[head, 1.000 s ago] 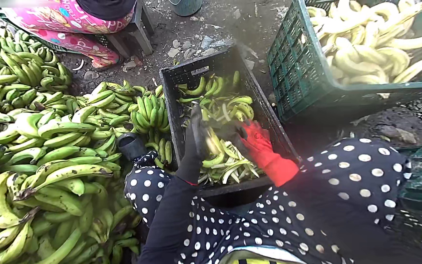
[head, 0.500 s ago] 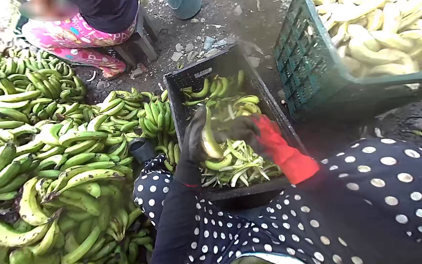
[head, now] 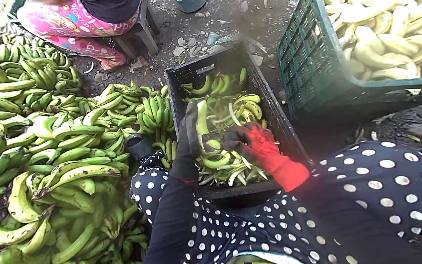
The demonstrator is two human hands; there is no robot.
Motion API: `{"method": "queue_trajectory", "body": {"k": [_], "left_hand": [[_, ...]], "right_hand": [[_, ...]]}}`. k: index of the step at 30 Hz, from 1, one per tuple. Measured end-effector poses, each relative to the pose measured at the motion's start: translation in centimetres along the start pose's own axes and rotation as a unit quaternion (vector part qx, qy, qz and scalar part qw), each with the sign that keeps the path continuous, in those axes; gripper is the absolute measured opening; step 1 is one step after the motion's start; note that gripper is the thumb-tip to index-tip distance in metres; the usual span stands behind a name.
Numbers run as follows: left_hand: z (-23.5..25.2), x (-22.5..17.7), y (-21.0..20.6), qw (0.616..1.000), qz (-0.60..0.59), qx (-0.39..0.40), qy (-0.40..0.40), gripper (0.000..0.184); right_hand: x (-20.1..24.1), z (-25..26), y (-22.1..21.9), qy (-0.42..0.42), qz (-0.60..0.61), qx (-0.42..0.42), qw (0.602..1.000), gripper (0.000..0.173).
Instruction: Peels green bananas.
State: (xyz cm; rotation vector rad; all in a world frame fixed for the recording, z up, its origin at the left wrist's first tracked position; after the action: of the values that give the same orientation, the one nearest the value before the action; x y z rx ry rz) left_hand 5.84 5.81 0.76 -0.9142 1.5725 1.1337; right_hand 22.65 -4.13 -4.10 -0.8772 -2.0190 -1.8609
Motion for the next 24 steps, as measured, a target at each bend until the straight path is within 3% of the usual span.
{"method": "queue_trajectory", "body": {"k": [4, 8, 11, 13, 14, 16, 18, 20, 22, 24], "left_hand": [[-0.3, 2.1, -1.0, 0.991, -0.09, 0.097, 0.027, 0.049], [-1.4, 0.3, -2.5, 0.985, 0.042, 0.091, -0.139, 0.048], [-1.8, 0.9, -2.8, 0.992, -0.005, 0.114, -0.048, 0.058], [-0.7, 2.1, -2.4, 0.986, -0.115, 0.089, 0.087, 0.05], [0.2, 2.5, -2.0, 0.977, -0.162, 0.094, 0.101, 0.05], [1.4, 2.5, -1.3, 0.96, -0.24, 0.123, 0.071, 0.056], [2.1, 2.3, -1.5, 0.939, -0.308, 0.141, 0.06, 0.055], [2.1, 2.2, -1.8, 0.928, -0.329, 0.158, 0.078, 0.052], [1.7, 2.4, -2.1, 0.938, -0.3, 0.151, 0.086, 0.048], [0.7, 2.5, -2.5, 0.958, -0.232, 0.134, 0.101, 0.053]], "right_hand": [[0.6, 0.2, 0.5, -0.003, 0.005, -0.017, 1.0, 0.05], [-2.2, 1.8, -0.1, -0.113, 0.07, -0.028, 0.991, 0.036], [-5.8, 2.4, 0.5, -0.141, 0.199, -0.044, 0.969, 0.042], [-5.7, 1.8, 1.4, -0.097, 0.271, -0.059, 0.956, 0.04], [-5.0, 1.4, 2.0, -0.064, 0.272, -0.06, 0.958, 0.035], [-3.2, 1.2, 3.1, 0.008, 0.161, -0.042, 0.986, 0.033], [-1.8, 0.5, 3.1, 0.084, 0.023, -0.017, 0.996, 0.049], [-1.1, -0.2, 2.4, 0.114, -0.021, -0.002, 0.993, 0.059], [-0.9, 0.1, 1.4, 0.079, -0.016, -0.001, 0.997, 0.054], [-1.2, 1.2, 0.5, -0.037, 0.02, -0.017, 0.999, 0.045]]}}
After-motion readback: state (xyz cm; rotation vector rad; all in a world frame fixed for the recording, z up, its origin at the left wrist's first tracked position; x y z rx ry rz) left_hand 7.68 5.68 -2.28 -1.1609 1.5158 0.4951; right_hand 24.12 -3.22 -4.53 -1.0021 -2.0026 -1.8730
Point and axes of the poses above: each hand's wrist, its own z-axis towards the middle knuckle, its own y-axis out of the back of the hand, x = y × z, the point moved 3 cm from there along z, towards the middle knuckle, and after that the axes turned 7 degrees about -x, right-handed, at the moved point
